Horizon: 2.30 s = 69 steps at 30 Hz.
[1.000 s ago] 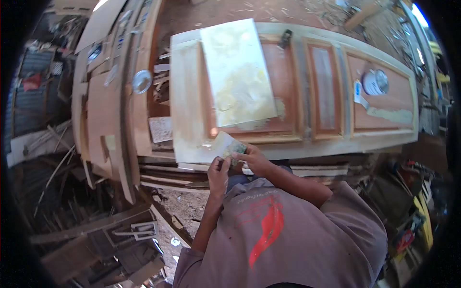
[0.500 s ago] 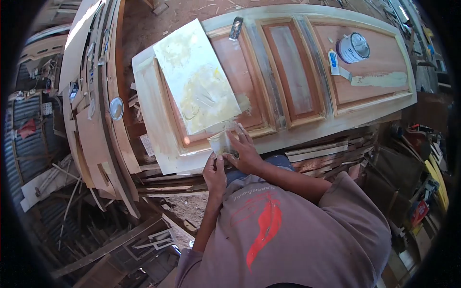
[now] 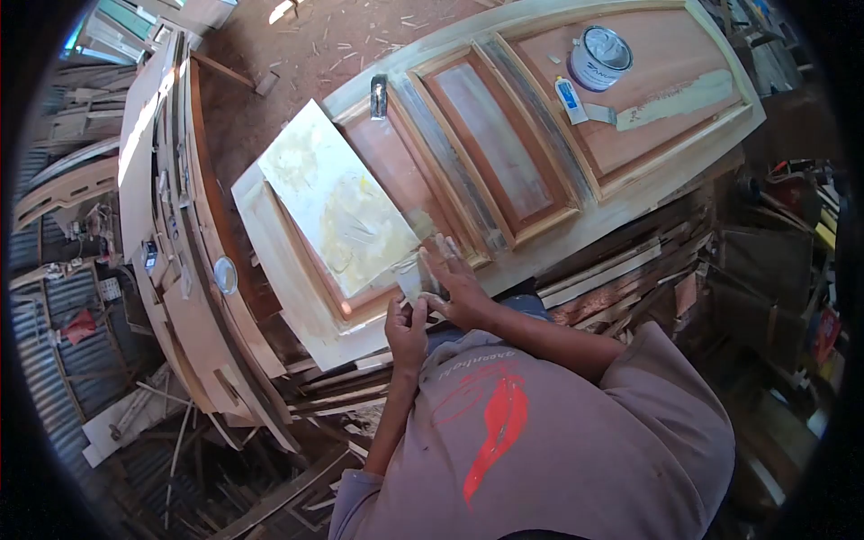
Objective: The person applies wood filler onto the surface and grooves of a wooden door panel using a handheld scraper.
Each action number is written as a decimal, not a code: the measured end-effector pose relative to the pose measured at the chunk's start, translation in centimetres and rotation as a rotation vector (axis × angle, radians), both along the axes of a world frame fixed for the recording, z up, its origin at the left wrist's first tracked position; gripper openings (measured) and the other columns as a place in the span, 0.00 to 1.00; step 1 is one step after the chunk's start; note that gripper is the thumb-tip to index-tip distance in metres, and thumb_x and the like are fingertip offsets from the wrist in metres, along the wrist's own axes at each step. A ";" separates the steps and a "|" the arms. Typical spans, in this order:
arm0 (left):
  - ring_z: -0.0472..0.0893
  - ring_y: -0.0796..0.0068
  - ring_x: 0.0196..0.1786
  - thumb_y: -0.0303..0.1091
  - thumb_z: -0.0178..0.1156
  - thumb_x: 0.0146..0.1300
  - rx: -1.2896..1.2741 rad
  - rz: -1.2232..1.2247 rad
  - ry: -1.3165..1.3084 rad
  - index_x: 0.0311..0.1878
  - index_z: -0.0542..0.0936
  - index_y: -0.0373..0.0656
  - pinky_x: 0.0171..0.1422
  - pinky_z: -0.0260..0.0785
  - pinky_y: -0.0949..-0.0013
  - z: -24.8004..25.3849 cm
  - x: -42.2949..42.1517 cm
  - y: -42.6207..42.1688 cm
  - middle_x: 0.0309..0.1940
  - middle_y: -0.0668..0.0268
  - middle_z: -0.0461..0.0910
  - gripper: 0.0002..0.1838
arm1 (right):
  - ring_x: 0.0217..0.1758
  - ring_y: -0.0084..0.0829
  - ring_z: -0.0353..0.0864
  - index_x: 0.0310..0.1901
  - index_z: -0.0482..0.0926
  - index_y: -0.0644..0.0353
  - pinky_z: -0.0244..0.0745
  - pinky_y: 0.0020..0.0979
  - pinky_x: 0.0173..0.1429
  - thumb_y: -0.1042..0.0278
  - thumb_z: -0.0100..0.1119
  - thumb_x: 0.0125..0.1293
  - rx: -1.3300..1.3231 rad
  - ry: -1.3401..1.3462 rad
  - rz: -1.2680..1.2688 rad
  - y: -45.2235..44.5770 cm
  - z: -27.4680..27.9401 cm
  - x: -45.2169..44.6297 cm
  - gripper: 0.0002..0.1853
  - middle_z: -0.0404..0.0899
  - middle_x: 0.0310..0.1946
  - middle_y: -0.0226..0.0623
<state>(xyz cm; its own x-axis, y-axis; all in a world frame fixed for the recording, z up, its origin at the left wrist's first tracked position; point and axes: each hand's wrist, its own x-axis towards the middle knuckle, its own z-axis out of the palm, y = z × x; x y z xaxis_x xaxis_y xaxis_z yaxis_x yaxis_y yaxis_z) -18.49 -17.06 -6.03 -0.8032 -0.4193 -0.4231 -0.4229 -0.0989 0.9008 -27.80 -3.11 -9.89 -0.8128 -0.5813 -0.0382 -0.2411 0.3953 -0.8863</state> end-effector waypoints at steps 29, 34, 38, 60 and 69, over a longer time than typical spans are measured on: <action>0.87 0.73 0.44 0.30 0.55 0.81 -0.048 -0.186 0.227 0.65 0.78 0.34 0.47 0.81 0.69 3.0 5.8 -6.5 0.44 0.59 0.88 0.16 | 0.91 0.54 0.23 0.81 0.67 0.47 0.19 0.56 0.87 0.60 0.64 0.74 0.106 -0.055 0.241 -5.5 6.8 3.2 0.35 0.35 0.87 0.61; 0.88 0.49 0.40 0.33 0.58 0.77 -0.438 -0.287 0.120 0.59 0.81 0.34 0.46 0.79 0.55 3.1 6.1 -6.6 0.36 0.45 0.86 0.15 | 0.89 0.65 0.23 0.74 0.77 0.38 0.12 0.68 0.83 0.68 0.62 0.67 0.120 0.288 0.236 -7.8 6.6 4.1 0.32 0.38 0.87 0.59; 0.87 0.44 0.41 0.32 0.58 0.73 -0.571 -0.220 0.034 0.60 0.82 0.39 0.45 0.78 0.53 0.6 7.1 -7.6 0.38 0.43 0.86 0.16 | 0.89 0.67 0.22 0.73 0.80 0.39 0.11 0.70 0.82 0.72 0.61 0.62 0.127 0.497 0.131 -7.0 11.3 2.9 0.35 0.38 0.87 0.60; 0.82 0.80 0.46 0.30 0.62 0.77 -0.116 0.227 -0.098 0.60 0.81 0.34 0.55 0.75 0.72 -6.9 7.7 -6.7 0.44 0.65 0.86 0.14 | 0.67 0.33 0.79 0.80 0.64 0.62 0.74 0.35 0.71 0.79 0.60 0.58 -0.801 -0.963 -0.226 5.9 -1.4 -10.7 0.43 0.78 0.66 0.39; 0.80 0.84 0.40 0.30 0.62 0.76 -0.030 0.162 -0.149 0.59 0.81 0.35 0.45 0.76 0.74 -7.2 4.6 -4.6 0.42 0.67 0.86 0.13 | 0.65 0.33 0.79 0.83 0.59 0.60 0.74 0.35 0.70 0.77 0.61 0.57 -0.770 -0.960 -0.327 9.4 -2.9 -10.6 0.48 0.77 0.65 0.40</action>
